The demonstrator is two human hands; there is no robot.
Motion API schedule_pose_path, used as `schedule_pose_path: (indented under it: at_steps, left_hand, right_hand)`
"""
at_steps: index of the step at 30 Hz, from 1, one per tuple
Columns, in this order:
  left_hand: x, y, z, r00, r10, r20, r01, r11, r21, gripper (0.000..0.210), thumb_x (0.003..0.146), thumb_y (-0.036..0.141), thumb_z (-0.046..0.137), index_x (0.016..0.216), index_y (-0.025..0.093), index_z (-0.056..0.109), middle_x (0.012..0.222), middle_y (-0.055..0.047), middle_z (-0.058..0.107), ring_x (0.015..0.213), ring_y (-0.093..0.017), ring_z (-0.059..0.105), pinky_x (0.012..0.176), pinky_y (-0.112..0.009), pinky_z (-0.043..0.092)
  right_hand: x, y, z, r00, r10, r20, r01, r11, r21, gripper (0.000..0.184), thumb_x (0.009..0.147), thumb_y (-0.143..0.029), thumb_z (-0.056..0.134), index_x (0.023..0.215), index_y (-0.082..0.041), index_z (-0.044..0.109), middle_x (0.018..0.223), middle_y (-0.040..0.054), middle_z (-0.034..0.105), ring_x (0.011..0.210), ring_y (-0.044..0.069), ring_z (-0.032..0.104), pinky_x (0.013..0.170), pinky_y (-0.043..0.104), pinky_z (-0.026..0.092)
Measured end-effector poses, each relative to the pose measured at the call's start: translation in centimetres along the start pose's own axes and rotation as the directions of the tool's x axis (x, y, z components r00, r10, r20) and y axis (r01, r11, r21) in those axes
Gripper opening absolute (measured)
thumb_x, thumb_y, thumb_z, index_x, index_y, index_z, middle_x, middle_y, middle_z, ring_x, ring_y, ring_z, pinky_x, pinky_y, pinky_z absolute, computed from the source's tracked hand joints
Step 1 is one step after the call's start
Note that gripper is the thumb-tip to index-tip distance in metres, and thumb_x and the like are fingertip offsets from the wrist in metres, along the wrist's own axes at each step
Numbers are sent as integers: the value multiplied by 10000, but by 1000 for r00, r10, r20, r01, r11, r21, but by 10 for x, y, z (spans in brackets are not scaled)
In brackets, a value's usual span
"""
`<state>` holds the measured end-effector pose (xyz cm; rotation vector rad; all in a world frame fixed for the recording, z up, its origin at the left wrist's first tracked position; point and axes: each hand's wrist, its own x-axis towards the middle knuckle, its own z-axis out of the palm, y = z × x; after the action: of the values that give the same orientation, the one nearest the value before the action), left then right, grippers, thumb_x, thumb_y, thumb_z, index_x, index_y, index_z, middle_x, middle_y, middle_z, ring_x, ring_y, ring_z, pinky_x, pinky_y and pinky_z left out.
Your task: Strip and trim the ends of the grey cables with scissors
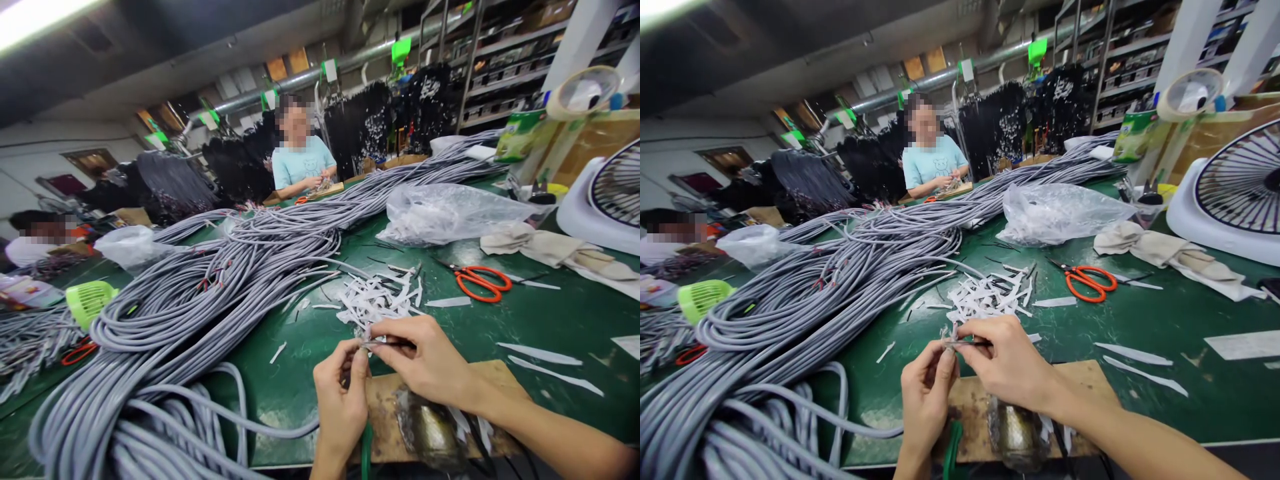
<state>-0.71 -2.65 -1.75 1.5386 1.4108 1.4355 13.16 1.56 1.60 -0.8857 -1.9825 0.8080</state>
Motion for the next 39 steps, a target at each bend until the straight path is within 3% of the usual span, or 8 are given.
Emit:
schedule_pose_path:
  at_steps: [4, 10, 18, 21, 24, 29, 36, 39]
  left_hand:
    - [1, 2, 0, 998, 27, -54, -23, 998, 65, 180, 814, 270, 527, 764, 132, 630, 636, -28, 607, 570, -136, 556, 524, -200, 421]
    - [0, 2, 2, 999, 14, -49, -13, 1000, 22, 195, 822, 287, 518, 731, 139, 606, 628, -20, 583, 579, -137, 537, 541, -208, 397]
    - [1, -2, -5, 966, -153, 208, 199, 953, -226, 349, 892, 398, 399, 641, 158, 430, 535, 61, 263, 452, -58, 199, 404, -187, 165]
    - [2, -1, -5, 960, -172, 221, 233, 928, -290, 371, 884, 431, 404, 629, 161, 408, 539, 67, 232, 453, -56, 163, 391, -182, 145]
    - [2, -1, -4, 958, -179, 225, 245, 918, -311, 368, 872, 441, 426, 633, 161, 416, 535, 70, 240, 447, -54, 158, 384, -175, 143]
    - [1, -5, -4, 954, -179, 242, 250, 917, -309, 357, 871, 427, 439, 644, 152, 460, 500, 73, 273, 427, -49, 204, 390, -170, 175]
    - [3, -1, -2, 978, -176, 112, 198, 951, -236, 235, 763, 367, 612, 819, 139, 607, 537, 50, 410, 448, -60, 336, 409, -164, 257]
    - [3, 0, -2, 981, -160, 108, 183, 950, -252, 239, 786, 366, 584, 806, 129, 610, 510, 57, 391, 422, -51, 311, 399, -164, 250]
  right_hand:
    - [-2, 1, 0, 1000, -27, -11, 26, 999, -25, 155, 785, -132, 503, 721, -139, 644, 562, -9, 567, 447, 64, 392, 438, 176, 305]
    - [-1, 0, 2, 999, 41, -22, -40, 998, 49, 123, 703, -103, 507, 641, -132, 609, 456, -57, 388, 411, 53, 298, 403, 185, 238]
    - [8, 4, 3, 952, 284, 111, -305, 882, 360, 148, 728, -239, 524, 657, -126, 587, 523, -29, 471, 471, 71, 373, 445, 191, 306]
    - [8, 5, 1, 954, 298, 38, -288, 871, 398, 166, 729, -260, 540, 758, -121, 625, 513, -51, 413, 452, 61, 332, 413, 181, 272]
    - [7, 3, 0, 961, 266, 72, -272, 874, 403, 221, 715, -247, 587, 894, -131, 645, 584, -42, 454, 450, 49, 347, 393, 167, 273]
    - [5, 2, 2, 976, 198, 87, -216, 901, 377, 139, 737, -257, 620, 759, -122, 648, 736, 23, 582, 607, 88, 517, 518, 181, 421]
    - [8, 8, 4, 974, 226, 2, -212, 912, 351, 192, 707, -316, 670, 727, -128, 641, 682, 12, 607, 580, 93, 532, 472, 175, 414]
    - [6, 7, 4, 986, 148, -76, -126, 961, 246, 132, 724, -266, 661, 690, -140, 648, 617, 0, 590, 555, 93, 518, 487, 189, 405]
